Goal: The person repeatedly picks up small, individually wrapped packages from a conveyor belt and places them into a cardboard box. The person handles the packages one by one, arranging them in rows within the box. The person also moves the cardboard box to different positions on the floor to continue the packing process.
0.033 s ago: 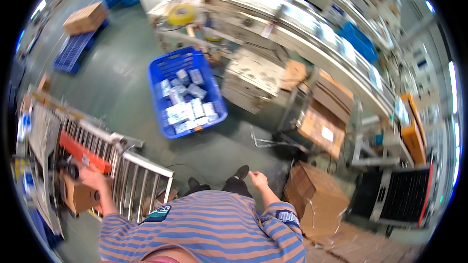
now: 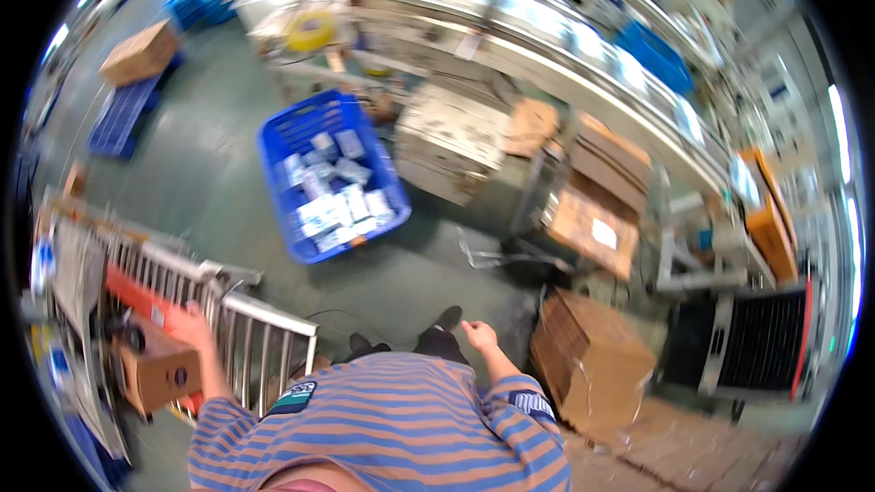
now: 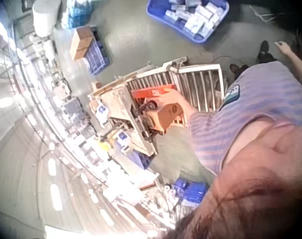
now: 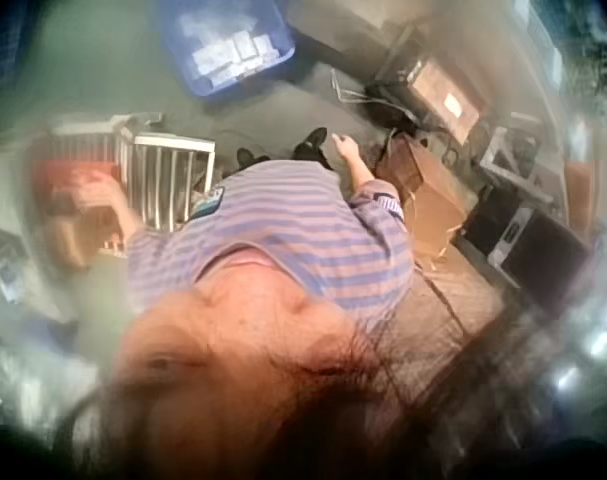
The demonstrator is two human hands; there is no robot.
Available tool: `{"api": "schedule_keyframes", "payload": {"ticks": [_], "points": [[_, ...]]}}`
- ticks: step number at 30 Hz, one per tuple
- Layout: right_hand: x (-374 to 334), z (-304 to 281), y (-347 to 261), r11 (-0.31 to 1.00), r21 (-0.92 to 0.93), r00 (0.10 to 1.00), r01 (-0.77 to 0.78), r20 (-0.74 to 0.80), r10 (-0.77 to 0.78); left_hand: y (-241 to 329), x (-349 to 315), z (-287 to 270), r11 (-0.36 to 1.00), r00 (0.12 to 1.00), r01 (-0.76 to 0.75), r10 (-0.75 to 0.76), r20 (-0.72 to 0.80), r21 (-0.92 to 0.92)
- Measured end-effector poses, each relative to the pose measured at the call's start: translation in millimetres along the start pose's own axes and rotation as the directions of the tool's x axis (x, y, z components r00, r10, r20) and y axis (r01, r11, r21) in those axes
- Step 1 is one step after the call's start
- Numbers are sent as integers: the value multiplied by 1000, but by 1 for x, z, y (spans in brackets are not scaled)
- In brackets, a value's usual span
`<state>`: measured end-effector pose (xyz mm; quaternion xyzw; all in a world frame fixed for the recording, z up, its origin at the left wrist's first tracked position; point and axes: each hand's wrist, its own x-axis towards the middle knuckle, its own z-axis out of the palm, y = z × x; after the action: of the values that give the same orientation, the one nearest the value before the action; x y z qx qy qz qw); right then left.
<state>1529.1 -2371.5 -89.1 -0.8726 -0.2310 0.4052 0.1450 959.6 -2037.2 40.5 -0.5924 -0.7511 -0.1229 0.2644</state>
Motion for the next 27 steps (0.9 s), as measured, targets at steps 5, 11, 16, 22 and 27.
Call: {"api": "schedule_keyframes", "payload": {"ticks": [5,11,16,22,27], "points": [[0,-27,98,955,219,980,-198,48,192,324,-135,-72,621,600,-568,761,245,-540],[-6,-95,186,633,625,763,-457,-90,640,489,-176,-143,224,78,-736,966,248,-639],[6,-131,229,392,754,490,-527,-107,865,609,-164,-160,124,-95,-781,945,313,-612],[43,-227,298,261,811,361,-524,-66,930,725,-192,-189,-21,-293,-781,895,336,-625],[132,-209,447,279,667,299,-691,-87,950,765,-188,-214,74,-288,-702,880,377,-709]]}}
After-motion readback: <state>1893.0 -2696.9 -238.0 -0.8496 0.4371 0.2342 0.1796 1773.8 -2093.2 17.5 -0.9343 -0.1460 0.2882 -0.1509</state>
